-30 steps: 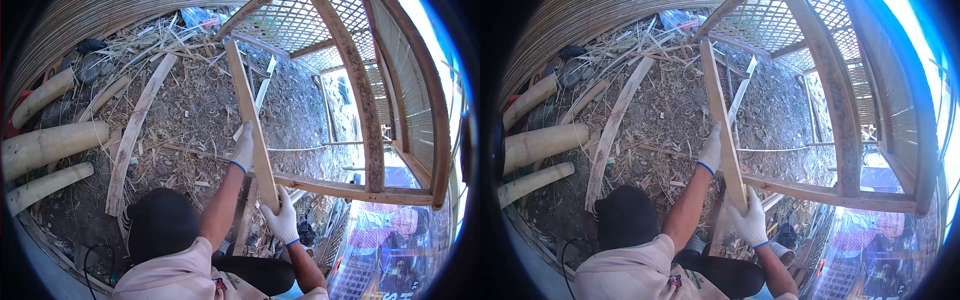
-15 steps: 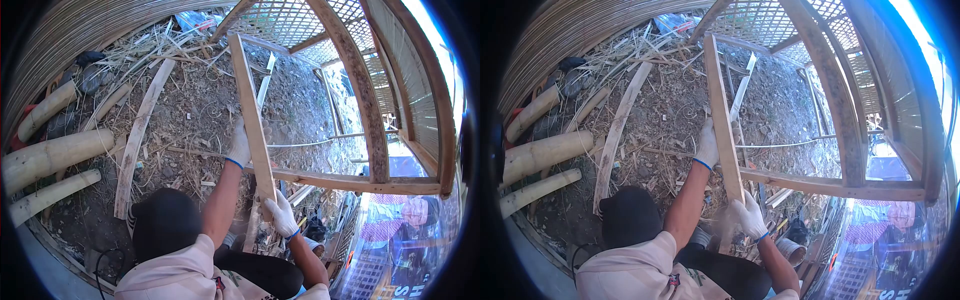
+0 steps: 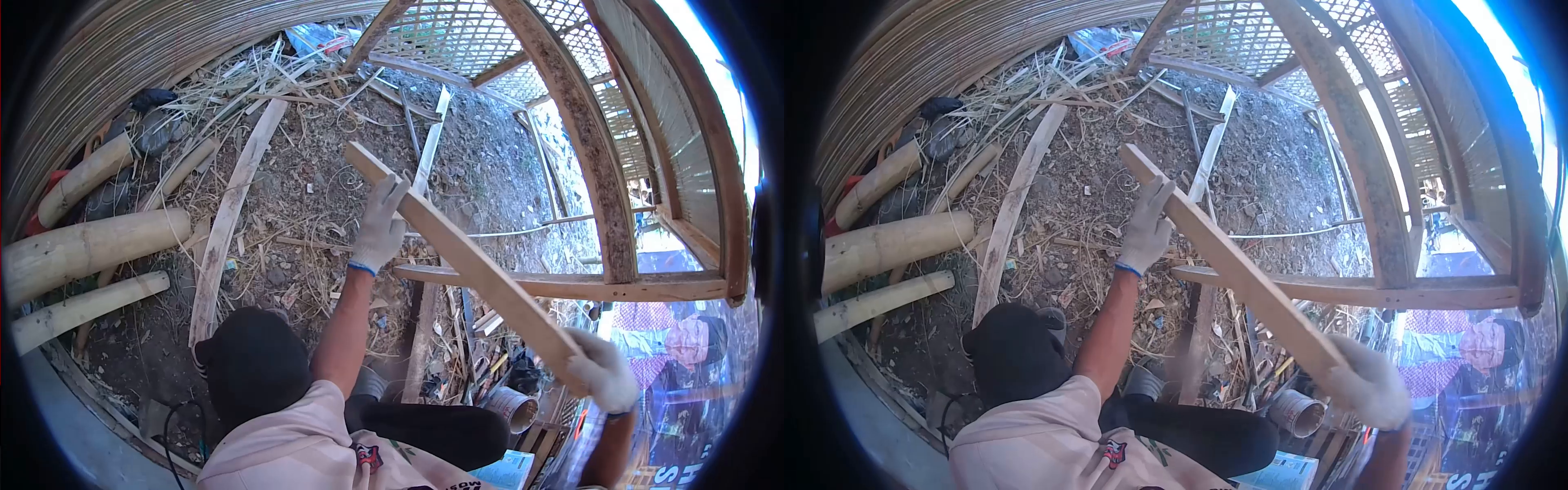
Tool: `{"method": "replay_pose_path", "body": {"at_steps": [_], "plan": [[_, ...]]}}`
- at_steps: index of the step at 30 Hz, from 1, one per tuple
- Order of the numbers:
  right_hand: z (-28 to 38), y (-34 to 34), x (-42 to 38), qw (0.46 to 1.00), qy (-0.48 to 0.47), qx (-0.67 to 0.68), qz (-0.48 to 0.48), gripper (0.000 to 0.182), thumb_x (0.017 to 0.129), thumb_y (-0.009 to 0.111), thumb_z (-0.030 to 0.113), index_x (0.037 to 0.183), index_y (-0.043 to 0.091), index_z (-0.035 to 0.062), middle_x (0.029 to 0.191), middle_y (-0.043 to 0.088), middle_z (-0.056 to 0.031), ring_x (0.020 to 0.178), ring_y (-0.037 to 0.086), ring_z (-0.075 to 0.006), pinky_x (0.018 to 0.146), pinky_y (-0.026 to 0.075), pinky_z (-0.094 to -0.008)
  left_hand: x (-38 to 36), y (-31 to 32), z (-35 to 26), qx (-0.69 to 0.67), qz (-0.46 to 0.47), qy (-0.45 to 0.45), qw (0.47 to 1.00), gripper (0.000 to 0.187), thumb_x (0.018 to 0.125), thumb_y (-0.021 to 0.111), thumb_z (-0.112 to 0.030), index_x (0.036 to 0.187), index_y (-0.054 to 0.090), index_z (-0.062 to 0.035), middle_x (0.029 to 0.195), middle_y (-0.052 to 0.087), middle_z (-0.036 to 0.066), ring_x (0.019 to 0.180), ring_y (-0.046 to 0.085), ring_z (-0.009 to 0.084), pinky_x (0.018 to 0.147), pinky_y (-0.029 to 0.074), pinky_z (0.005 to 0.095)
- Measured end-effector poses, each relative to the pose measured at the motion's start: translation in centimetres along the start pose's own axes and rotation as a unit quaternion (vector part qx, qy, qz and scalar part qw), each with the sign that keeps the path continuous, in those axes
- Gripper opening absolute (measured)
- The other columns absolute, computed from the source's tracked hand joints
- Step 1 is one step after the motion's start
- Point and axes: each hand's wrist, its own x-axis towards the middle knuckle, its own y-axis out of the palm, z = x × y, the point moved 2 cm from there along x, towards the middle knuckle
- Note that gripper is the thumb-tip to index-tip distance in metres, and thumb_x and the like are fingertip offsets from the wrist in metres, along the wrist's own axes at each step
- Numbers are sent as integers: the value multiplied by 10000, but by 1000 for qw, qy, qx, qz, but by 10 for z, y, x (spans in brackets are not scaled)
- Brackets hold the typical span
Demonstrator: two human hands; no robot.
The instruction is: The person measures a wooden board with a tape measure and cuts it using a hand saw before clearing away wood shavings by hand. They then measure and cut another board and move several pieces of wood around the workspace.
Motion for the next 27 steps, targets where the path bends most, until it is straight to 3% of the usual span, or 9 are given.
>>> {"method": "replay_pose_path", "body": {"at_steps": [5, 6, 7, 10, 12, 14, 16, 22, 27], "plan": [[75, -41, -50, 953, -30, -300, -26, 558, 835, 610, 145, 1362, 666, -28, 796, 736, -81, 704, 698, -124, 654, 566, -305, 8, -1, -32, 77, -59, 119, 988, 786, 782, 799, -24, 1499, 502, -146, 1522, 527, 202, 1457, 467, 419, 1227, 387, 517], [78, -55, -58, 956, -55, -286, -35, 557, 875, 670, 270, 1336, 675, -42, 825, 744, -87, 716, 711, -153, 651, 568, -299, 15, 1, -36, 90, -61, 161, 981, 785, 749, 850, -30, 1458, 531, -136, 1481, 563, 185, 1428, 498, 404, 1206, 413, 510], [77, -70, -69, 959, -85, -262, -61, 637, 892, 670, 370, 1389, 635, -26, 975, 717, -128, 798, 718, -203, 682, 582, -340, 22, 3, -42, 57, -68, 187, 978, 792, 653, 942, -53, 1342, 560, -139, 1371, 623, 147, 1343, 549, 387, 1133, 453, 509], [69, -127, -102, 938, -280, -51, -197, 902, 941, 669, 672, 1548, 514, 23, 1425, 636, -249, 1043, 739, -351, 775, 626, -462, 32, 6, -48, 40, -59, 161, 984, 717, 715, 928, -160, 1337, 572, -162, 1218, 679, 121, 1197, 628, 384, 1031, 492, 514], [92, -157, -113, 916, -357, 80, -164, 762, 984, 684, 584, 1568, 527, 120, 1547, 566, -228, 1170, 699, -520, 852, 606, -679, 33, 1, -61, 41, -44, 83, 995, 651, 745, 925, -253, 1294, 596, -134, 1154, 706, 137, 1127, 672, 388, 961, 531, 509], [70, -178, -117, 896, -406, 118, -134, 894, 1004, 649, 598, 1688, 303, 137, 1553, 550, -258, 1256, 661, -514, 858, 606, -686, 35, -6, -73, 12, -30, -15, 999, 609, 780, 908, -338, 1259, 613, -104, 1088, 728, 156, 1051, 712, 392, 895, 561, 505], [31, -151, -118, 885, -353, -56, -298, 937, 980, 531, 756, 1645, 398, 111, 1516, 592, -217, 1100, 722, -290, 814, 622, -433, 34, -11, -79, -49, -10, -130, 990, 594, 819, 877, -415, 1232, 624, -73, 1019, 744, 178, 969, 746, 397, 833, 584, 502], [9, 11, -59, 953, -166, -215, -135, 766, 755, 799, 168, 1460, 579, -35, 1295, 716, -230, 1118, 741, -326, 932, 600, -437, 54, -13, -71, -167, -75, -262, 948, 619, 906, 749, -455, 1232, 594, 48, 1087, 739, 276, 1034, 745, 418, 910, 567, 482], [-39, 56, -8, 993, -108, -13, -47, 612, 877, 725, 142, 1451, 582, -15, 1254, 741, -220, 1118, 747, -282, 962, 591, -383, 43, -1, -39, -75, -47, -307, 948, 639, 915, 712, -466, 1239, 581, 68, 1111, 725, 314, 1084, 720, 464, 953, 542, 504]]}}
